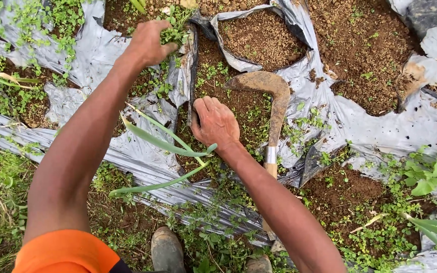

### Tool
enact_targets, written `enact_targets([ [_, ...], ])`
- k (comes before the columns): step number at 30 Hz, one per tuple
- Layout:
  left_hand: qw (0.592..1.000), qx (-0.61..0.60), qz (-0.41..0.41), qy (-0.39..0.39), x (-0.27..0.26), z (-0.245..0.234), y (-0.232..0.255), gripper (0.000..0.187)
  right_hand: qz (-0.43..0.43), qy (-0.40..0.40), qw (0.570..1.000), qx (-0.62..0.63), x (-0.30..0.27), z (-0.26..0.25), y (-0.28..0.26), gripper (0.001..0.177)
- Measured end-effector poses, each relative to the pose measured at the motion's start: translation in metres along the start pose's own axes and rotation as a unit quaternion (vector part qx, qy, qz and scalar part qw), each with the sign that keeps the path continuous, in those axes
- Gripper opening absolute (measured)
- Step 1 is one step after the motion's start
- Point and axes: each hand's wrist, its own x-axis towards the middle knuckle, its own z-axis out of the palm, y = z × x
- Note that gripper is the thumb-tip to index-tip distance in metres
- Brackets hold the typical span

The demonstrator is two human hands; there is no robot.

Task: The person squats in a garden bed covered with plastic mulch and removes small weeds by hand from around the base of onion plants. A hoe is placed on the ground nearby but is not used during the clip.

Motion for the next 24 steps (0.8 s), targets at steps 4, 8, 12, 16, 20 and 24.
enact_targets([
  [4,0.99,-0.006,0.06,0.124,0.009,0.023,-0.022,0.047,-0.002,0.019,0.999,0.034,0.002,-0.002,-0.003,0.012],
  [8,0.98,-0.098,0.06,0.166,0.011,0.031,-0.03,0.034,0.008,-0.008,1.0,0.024,0.0,0.0,-0.001,0.014],
  [12,0.952,-0.26,0.013,0.159,0.009,0.03,-0.035,0.036,-0.002,0.01,1.0,0.014,-0.001,0.0,-0.002,0.012],
  [16,0.849,-0.468,-0.013,0.245,0.029,0.038,-0.066,0.084,-0.003,0.014,1.0,0.017,0.0,-0.001,-0.003,0.01],
  [20,0.943,-0.265,-0.012,0.202,-0.008,0.012,-0.022,0.019,0.011,-0.033,0.999,0.023,0.001,-0.001,-0.003,0.011],
  [24,0.981,-0.067,0.007,0.183,0.001,0.033,-0.017,0.045,0.0,-0.005,1.0,0.02,0.001,-0.004,-0.005,0.011],
])
